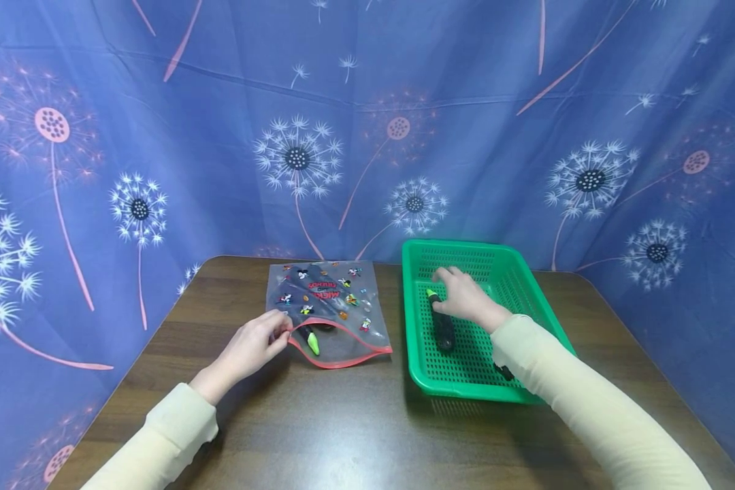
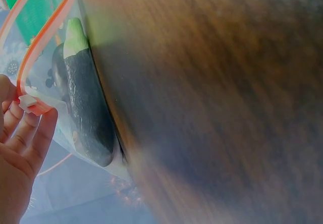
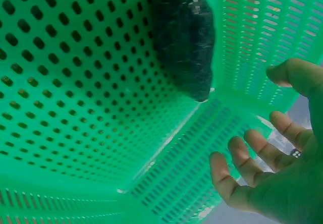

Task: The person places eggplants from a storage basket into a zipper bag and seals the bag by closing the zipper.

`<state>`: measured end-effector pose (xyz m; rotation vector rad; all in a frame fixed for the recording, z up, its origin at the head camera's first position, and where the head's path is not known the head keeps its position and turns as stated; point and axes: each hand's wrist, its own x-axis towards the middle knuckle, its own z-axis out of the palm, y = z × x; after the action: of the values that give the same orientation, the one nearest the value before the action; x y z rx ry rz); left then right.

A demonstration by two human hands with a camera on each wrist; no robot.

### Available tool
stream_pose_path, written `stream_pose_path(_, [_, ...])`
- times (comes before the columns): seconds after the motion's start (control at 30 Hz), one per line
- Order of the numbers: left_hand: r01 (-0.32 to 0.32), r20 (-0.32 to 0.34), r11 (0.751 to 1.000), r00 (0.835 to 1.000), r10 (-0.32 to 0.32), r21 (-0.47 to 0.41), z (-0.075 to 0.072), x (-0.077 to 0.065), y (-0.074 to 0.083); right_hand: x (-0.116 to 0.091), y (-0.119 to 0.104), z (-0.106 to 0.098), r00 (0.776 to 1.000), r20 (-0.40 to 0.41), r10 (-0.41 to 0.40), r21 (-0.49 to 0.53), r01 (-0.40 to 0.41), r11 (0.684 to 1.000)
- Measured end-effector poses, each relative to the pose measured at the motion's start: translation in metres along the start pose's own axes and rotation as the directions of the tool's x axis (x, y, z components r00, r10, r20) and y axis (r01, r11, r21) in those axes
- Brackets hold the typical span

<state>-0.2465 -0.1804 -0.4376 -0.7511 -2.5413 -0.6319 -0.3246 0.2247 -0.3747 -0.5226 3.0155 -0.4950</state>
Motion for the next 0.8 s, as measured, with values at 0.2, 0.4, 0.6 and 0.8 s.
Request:
stream_pose_path(0.2, [0.002, -0.009, 1.000, 1.000, -0.002, 0.001, 0.000, 0.000, 0.000, 0.002, 0.012, 0.012, 0.997, 0.057, 0.044, 0.006, -0.045, 0.999])
stream_pose_path(0.4, [0.004, -0.012, 1.000, 1.000, -0.004, 0.005, 0.001, 0.000, -0.001, 0.003, 0.021, 0.021, 0.991, 0.113, 0.075, 0.016, -0.077, 0.997])
stream_pose_path(0.6, [-0.006, -0.020, 1.000, 1.000, 0.006, 0.011, 0.002, 0.000, -0.002, 0.003, 0.023, 0.025, 0.981, 0.167, 0.099, 0.014, -0.103, 0.995])
stream_pose_path(0.8, [0.000, -0.015, 1.000, 1.000, 0.000, 0.009, 0.001, -0.001, 0.000, 0.004, 0.019, 0.027, 0.973, 0.197, 0.117, 0.025, -0.125, 0.992])
